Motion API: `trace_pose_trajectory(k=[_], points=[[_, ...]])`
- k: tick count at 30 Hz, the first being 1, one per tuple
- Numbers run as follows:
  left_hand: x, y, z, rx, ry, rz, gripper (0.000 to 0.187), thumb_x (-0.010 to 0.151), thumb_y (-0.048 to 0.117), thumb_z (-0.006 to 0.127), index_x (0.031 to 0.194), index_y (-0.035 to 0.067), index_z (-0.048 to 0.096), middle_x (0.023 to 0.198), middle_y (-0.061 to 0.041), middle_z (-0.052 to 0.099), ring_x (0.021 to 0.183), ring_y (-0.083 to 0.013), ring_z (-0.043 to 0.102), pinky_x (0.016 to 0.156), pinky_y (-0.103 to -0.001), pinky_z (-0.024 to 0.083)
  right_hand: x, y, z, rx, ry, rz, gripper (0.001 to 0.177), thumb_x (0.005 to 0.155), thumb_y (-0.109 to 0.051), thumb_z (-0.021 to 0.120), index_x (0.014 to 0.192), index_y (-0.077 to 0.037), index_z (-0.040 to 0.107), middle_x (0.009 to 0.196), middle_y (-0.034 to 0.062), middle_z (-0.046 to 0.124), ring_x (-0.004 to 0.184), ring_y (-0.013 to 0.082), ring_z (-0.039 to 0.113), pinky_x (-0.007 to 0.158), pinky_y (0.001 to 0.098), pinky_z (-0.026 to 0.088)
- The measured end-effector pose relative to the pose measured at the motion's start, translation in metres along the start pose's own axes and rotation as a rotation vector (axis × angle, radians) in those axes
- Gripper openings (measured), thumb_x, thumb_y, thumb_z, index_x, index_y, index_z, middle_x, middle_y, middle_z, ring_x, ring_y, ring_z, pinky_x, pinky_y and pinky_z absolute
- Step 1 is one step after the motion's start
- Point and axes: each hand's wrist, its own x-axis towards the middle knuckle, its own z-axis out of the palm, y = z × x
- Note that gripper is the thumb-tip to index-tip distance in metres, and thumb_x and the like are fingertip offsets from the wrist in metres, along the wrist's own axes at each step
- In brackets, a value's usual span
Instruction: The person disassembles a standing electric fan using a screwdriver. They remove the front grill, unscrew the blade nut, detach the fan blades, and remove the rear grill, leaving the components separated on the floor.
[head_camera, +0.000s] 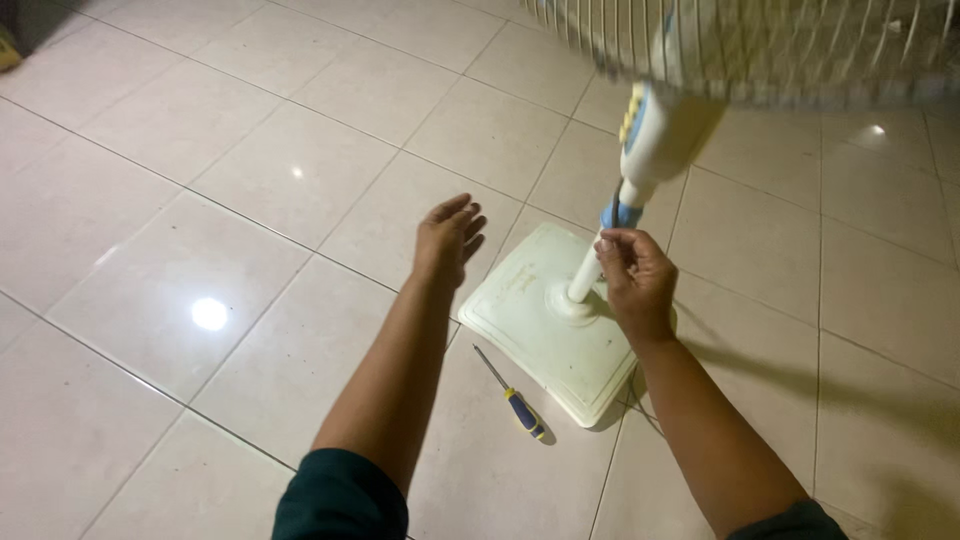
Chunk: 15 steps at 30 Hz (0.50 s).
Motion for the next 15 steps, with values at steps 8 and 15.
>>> trace_pose_trajectory(k=[8, 15], points=[[-0.033, 0.055, 0.047, -0.159, 0.014, -0.093, 0.045, 0.098, 0.011, 0.057, 0.142, 0.003, 0.053, 0.141, -0.017, 0.061, 0.129, -0.0322, 0.061, 0.105, -0.041, 0.051, 0.025, -0.098, -0.024, 0.115, 0.03, 0.218, 0.013, 0.103, -0.01, 0.06, 0.107, 0.002, 0.065, 0.094, 0.0055, 0.071, 0.086, 0.0112, 0.068, 0.081, 0.0279, 0.06], [-0.088, 0.101, 0.042, -0.333, 0.244, -0.236, 0.042, 0.097, 0.009, 0.06, 0.139, 0.006, 0.056, 0.132, -0.013, 0.066, 0.115, -0.0276, 0.066, 0.097, -0.041, 0.054, -0.022, -0.153, -0.085, 0.255, 0.229, 0.625, 0.018, 0.103, -0.017, 0.062, 0.102, 0.001, 0.065, 0.088, 0.0091, 0.068, 0.078, 0.016, 0.062, 0.073, 0.0329, 0.053]])
